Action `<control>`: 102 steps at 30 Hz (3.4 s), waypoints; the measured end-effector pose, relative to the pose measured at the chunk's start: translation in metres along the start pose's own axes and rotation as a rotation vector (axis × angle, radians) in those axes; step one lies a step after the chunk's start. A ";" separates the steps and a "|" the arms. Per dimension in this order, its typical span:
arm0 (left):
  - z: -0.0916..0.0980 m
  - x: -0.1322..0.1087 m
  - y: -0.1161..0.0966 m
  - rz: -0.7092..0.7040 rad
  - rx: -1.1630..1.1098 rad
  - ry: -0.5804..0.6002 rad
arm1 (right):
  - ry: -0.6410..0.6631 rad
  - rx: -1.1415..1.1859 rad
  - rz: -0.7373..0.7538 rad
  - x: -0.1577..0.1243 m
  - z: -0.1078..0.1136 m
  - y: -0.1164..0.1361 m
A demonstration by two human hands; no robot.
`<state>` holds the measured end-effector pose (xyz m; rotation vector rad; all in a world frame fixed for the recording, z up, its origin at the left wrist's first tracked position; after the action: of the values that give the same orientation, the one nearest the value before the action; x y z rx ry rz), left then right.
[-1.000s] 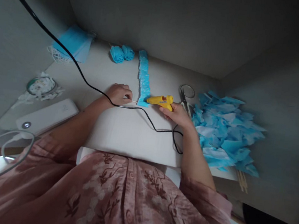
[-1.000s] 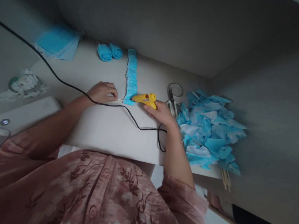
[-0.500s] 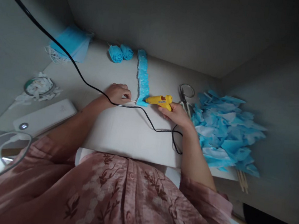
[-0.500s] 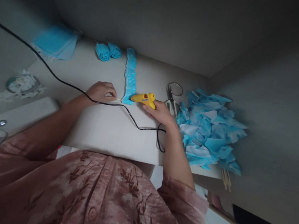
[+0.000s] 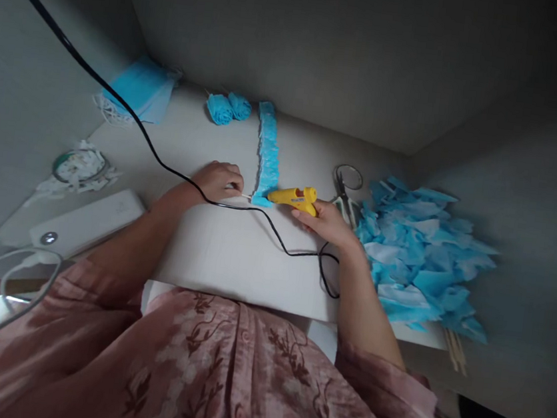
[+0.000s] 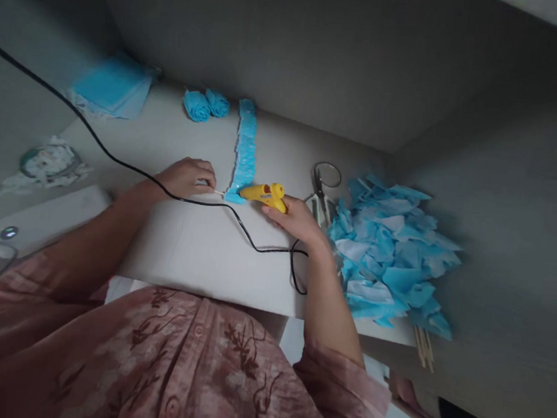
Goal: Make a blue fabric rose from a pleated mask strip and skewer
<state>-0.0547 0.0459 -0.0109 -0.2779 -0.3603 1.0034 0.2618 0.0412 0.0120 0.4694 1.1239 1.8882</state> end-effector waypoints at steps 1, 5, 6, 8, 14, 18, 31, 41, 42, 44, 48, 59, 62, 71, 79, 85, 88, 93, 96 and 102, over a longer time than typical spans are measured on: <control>0.001 0.000 0.001 -0.005 -0.003 0.009 | 0.001 -0.002 0.007 0.000 0.000 0.001; 0.003 -0.001 0.003 -0.001 -0.005 0.020 | -0.016 0.034 -0.004 -0.002 0.002 0.005; 0.003 0.000 0.004 0.002 -0.007 0.022 | -0.029 0.055 -0.015 -0.002 0.003 0.005; 0.002 0.000 0.005 0.015 -0.015 0.030 | -0.069 0.092 -0.032 -0.003 0.005 0.007; 0.002 0.000 0.005 0.050 -0.038 0.027 | -0.074 0.083 -0.027 -0.004 0.008 0.006; 0.001 0.000 0.004 0.039 -0.026 0.006 | -0.066 0.090 -0.017 -0.003 0.006 0.004; 0.002 0.001 0.002 0.076 -0.029 0.036 | -0.085 0.079 -0.040 -0.005 0.012 0.002; 0.000 -0.001 0.001 0.047 -0.006 -0.006 | -0.023 -0.035 -0.013 -0.001 0.005 0.005; 0.000 0.000 0.002 0.050 -0.008 -0.006 | -0.019 -0.037 -0.017 -0.001 0.005 0.005; -0.001 0.000 0.003 0.054 -0.009 -0.006 | -0.009 -0.029 -0.028 -0.001 0.007 0.005; -0.002 0.001 0.004 0.065 -0.009 -0.011 | -0.007 -0.030 -0.033 -0.004 0.013 0.000; 0.000 0.001 0.003 0.082 0.004 0.014 | -0.065 0.036 -0.030 -0.002 0.013 -0.004; -0.001 0.000 0.002 0.066 -0.001 -0.011 | -0.052 0.014 -0.032 -0.001 0.009 -0.001; 0.005 0.002 -0.004 0.103 0.029 0.043 | -0.038 -0.056 -0.027 0.002 0.006 -0.001; 0.004 0.003 -0.002 0.090 0.029 0.040 | -0.047 0.079 -0.091 0.002 0.006 -0.003; 0.006 0.003 -0.006 0.096 -0.004 0.036 | -0.042 0.043 -0.078 0.003 0.006 -0.002; 0.006 0.004 -0.006 0.116 -0.008 0.028 | -0.046 0.015 -0.070 0.004 0.007 -0.003; 0.006 0.005 -0.004 0.142 -0.011 0.039 | -0.040 -0.001 -0.057 0.005 0.008 -0.004; 0.007 0.006 -0.003 0.132 -0.030 0.029 | -0.035 -0.002 -0.065 0.005 0.009 -0.004; 0.006 0.007 -0.004 0.136 -0.002 0.033 | -0.049 -0.038 -0.048 0.006 0.009 -0.006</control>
<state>-0.0505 0.0497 -0.0032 -0.3236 -0.3150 1.1309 0.2676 0.0523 0.0113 0.4611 1.0566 1.8436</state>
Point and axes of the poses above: each hand's wrist, its own x-axis towards the middle knuckle, its own z-axis out of the back of the hand, y = z × x, the point moved 2 cm from there along x, towards the middle knuckle, and after that the axes turned 5 degrees about z, right-handed, at the moved point
